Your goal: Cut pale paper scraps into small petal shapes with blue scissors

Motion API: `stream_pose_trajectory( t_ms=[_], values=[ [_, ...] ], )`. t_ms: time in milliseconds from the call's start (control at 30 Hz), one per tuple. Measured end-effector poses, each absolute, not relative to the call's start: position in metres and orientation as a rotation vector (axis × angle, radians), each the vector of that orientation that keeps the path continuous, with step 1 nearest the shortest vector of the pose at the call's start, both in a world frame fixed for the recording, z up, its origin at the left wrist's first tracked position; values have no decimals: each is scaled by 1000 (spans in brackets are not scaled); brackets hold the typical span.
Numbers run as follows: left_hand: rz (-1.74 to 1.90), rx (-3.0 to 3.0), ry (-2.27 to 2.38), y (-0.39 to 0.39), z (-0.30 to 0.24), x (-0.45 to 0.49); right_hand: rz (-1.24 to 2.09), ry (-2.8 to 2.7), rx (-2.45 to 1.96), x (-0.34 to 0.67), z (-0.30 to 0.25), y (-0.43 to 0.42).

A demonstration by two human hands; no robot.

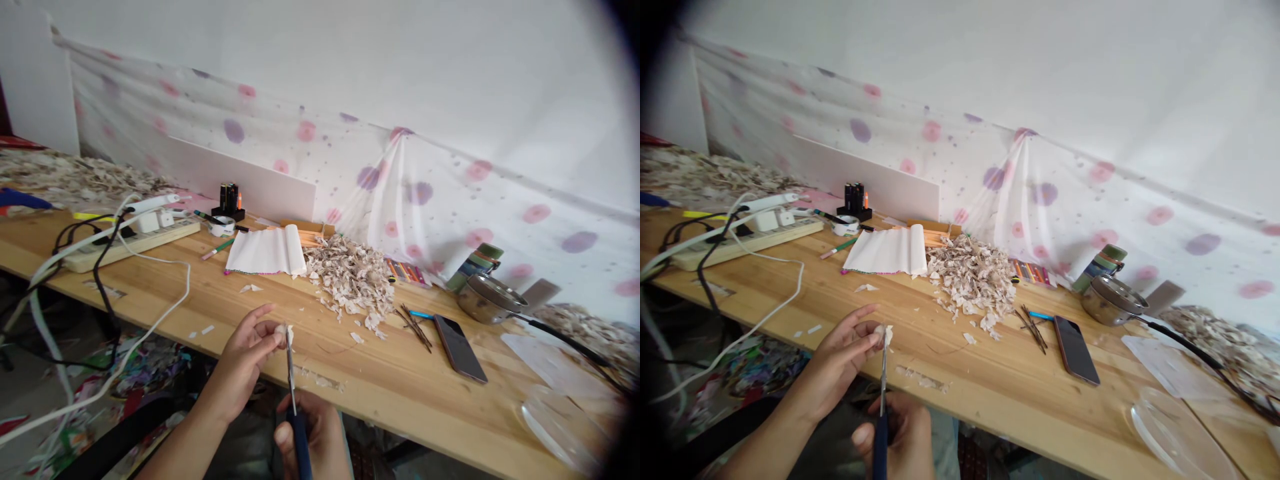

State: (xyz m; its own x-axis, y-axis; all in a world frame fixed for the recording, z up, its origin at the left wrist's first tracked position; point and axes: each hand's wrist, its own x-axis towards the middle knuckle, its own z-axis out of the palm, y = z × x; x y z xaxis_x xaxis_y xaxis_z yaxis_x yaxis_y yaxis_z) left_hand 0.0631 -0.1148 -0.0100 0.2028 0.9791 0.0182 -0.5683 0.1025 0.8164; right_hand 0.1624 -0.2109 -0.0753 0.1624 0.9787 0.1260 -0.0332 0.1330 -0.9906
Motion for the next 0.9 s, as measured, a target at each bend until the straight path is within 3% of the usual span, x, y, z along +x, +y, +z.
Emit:
stream_pose_trajectory(
  t_ms=[900],
  values=[
    [1117,854,661,-126,-4,64,1021,-1070,-1101,166,-73,-216]
  ],
)
